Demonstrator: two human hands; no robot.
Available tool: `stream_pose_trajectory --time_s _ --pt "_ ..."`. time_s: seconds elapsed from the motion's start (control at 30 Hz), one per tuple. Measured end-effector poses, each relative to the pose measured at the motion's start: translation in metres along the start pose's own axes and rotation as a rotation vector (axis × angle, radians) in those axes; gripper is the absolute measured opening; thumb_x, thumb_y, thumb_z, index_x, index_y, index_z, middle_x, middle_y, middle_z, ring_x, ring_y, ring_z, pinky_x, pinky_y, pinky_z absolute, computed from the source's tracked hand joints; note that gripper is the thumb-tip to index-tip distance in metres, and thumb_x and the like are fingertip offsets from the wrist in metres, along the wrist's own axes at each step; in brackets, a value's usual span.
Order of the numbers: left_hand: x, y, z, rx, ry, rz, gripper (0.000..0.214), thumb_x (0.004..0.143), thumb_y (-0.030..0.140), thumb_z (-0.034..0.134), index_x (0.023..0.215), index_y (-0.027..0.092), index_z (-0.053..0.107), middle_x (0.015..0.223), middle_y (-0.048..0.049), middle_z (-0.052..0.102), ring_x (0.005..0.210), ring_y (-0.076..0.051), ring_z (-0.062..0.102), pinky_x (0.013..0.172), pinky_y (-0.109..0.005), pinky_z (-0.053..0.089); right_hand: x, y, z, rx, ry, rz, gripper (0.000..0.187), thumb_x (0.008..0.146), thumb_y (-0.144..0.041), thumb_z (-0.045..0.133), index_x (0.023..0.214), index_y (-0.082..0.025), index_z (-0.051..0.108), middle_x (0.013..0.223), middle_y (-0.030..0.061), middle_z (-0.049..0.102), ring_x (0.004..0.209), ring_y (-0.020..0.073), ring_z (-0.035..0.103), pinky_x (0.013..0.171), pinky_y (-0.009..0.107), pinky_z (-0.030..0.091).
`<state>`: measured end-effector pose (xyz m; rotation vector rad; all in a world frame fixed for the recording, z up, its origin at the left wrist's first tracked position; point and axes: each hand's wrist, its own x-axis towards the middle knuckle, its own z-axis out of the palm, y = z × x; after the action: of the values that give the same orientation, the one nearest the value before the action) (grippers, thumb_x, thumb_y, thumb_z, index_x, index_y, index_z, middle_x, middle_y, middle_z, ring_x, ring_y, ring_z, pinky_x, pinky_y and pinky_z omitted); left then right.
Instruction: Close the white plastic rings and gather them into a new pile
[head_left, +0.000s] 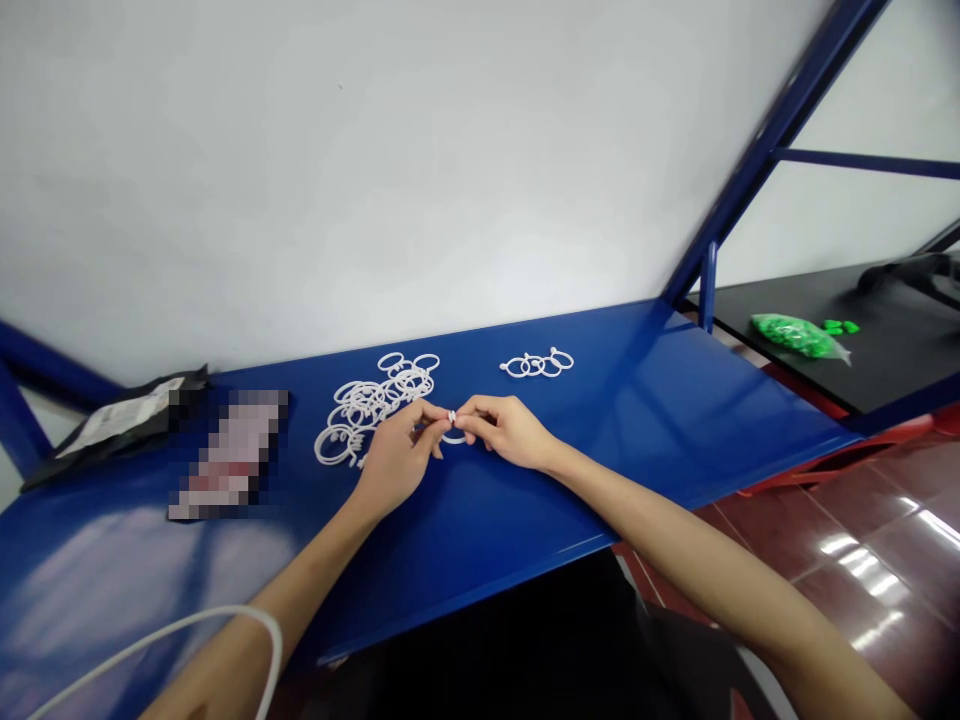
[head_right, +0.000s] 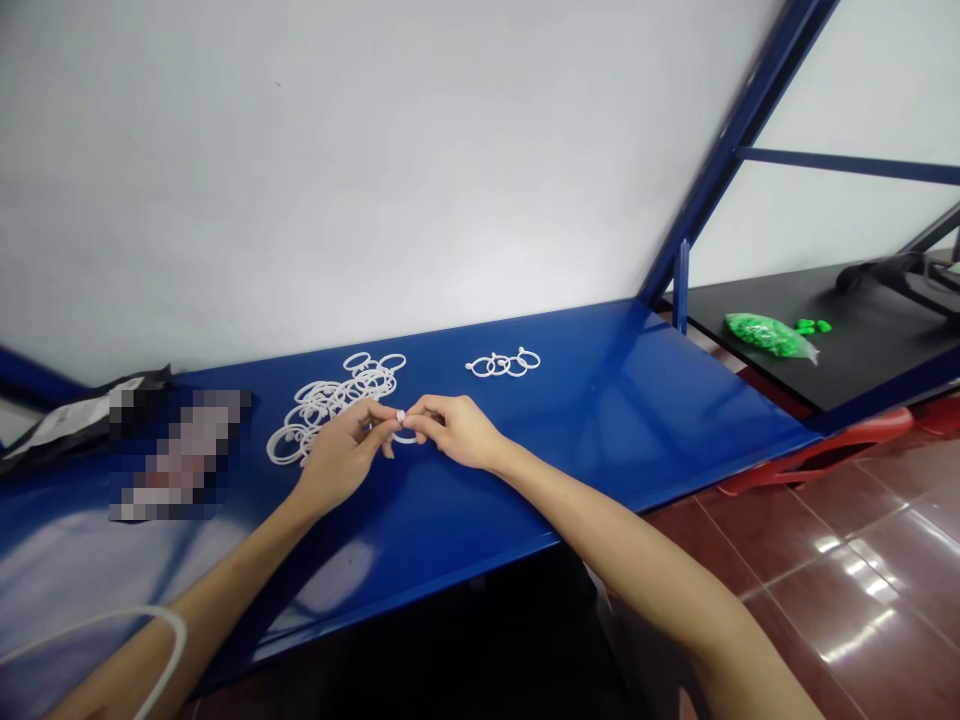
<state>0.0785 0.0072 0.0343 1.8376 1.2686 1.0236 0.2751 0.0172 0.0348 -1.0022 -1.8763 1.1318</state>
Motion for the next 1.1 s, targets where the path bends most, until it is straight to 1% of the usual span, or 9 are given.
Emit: stream_pose_trajectory --time_s 0.17,0.33,0.43,0.5,0.7,0.8,0.9,1.0,1.1 --pt "-0.007 0.0 0.003 0.17 0.05 0.104 0.015 0.092 0.03 0.056 0.081 0.022 0.063 0.062 0.0041 0.063 0.055 -0.013 0.058 0.06 -0.027 0.047 -0.005 -0.006 -0.002 -0.16 -0.02 -0.087 0.021 0.099 -0.032 0.058 0.089 -0.018 0.069 0.068 -0.0041 0.064 0.057 0.0086 0.053 0.061 0.02 0.039" --pt "0.002 -0.004 -0.005 0.35 0.041 0.31 0.016 0.096 0.029 0.053 0.09 0.022 0.066 0.085 -0.0013 0.072 0.075 -0.017 0.063 0.072 -0.03 0.05 -0.001 -0.007 -0.002 -0.276 -0.019 -0.116 0.018 0.101 -0.029 0.056 0.093 -0.02 0.069 0.075 -0.0023 0.071 0.064 0.0101 0.062 0.067 0.021 0.041" --pt "0.015 -0.016 -0.014 0.592 0.095 0.423 0.024 0.098 0.03 0.051 0.114 0.021 0.067 0.113 -0.0083 0.072 0.106 -0.026 0.06 0.095 -0.041 0.047 0.005 -0.005 -0.007 -0.494 0.12 -0.089 0.019 0.1 -0.036 0.058 0.094 -0.021 0.069 0.086 0.0005 0.074 0.073 0.0132 0.065 0.068 0.023 0.041" --pt "0.021 -0.025 -0.016 0.772 0.176 0.409 0.033 0.099 0.029 0.049 0.126 0.018 0.064 0.127 -0.0125 0.067 0.117 -0.032 0.053 0.102 -0.048 0.043 0.007 -0.003 -0.019 -0.687 0.247 -0.038 0.019 0.1 -0.037 0.058 0.096 -0.021 0.07 0.095 0.0029 0.074 0.08 0.0161 0.067 0.068 0.025 0.041" --pt "0.024 -0.038 -0.015 1.025 0.22 0.319 0.026 0.098 0.028 0.049 0.099 0.016 0.073 0.116 -0.0139 0.07 0.109 -0.035 0.053 0.093 -0.05 0.043 0.003 0.008 -0.069 -1.014 0.524 0.279 0.025 0.1 -0.034 0.056 0.116 -0.021 0.069 0.114 0.0093 0.069 0.092 0.0242 0.069 0.071 0.03 0.048" --pt "0.023 -0.036 -0.016 1.021 0.204 0.318 0.022 0.097 0.026 0.051 0.092 0.018 0.071 0.11 -0.0126 0.071 0.104 -0.034 0.054 0.087 -0.048 0.043 0.002 0.011 -0.071 -1.035 0.523 0.288 0.03 0.1 -0.037 0.055 0.119 -0.018 0.069 0.118 0.0123 0.067 0.093 0.0265 0.07 0.073 0.033 0.051" --pt "0.021 -0.03 -0.017 0.929 0.214 0.319 0.019 0.097 0.025 0.051 0.089 0.019 0.068 0.105 -0.0116 0.071 0.102 -0.033 0.054 0.087 -0.048 0.042 0.004 0.01 -0.053 -0.899 0.42 0.114 0.03 0.101 -0.035 0.054 0.122 -0.018 0.067 0.121 0.0109 0.066 0.086 0.021 0.069 0.078 0.033 0.054" --pt "0.016 -0.018 -0.016 0.644 0.172 0.307 0.017 0.098 0.026 0.049 0.092 0.02 0.063 0.098 -0.0081 0.071 0.097 -0.027 0.058 0.087 -0.044 0.044 0.004 0.004 -0.026 -0.658 0.23 -0.131 0.032 0.101 -0.03 0.053 0.132 -0.021 0.059 0.133 0.0097 0.061 0.082 0.0156 0.068 0.085 0.034 0.056" --pt "0.011 -0.007 -0.01 0.227 0.016 0.178 0.016 0.1 0.031 0.046 0.096 0.022 0.058 0.087 -0.0024 0.067 0.077 -0.018 0.06 0.074 -0.034 0.049 0.002 0.0 -0.005 -0.484 0.087 -0.303 0.032 0.104 -0.027 0.046 0.135 -0.023 0.055 0.143 0.0096 0.055 0.114 0.0197 0.064 0.097 0.036 0.053"
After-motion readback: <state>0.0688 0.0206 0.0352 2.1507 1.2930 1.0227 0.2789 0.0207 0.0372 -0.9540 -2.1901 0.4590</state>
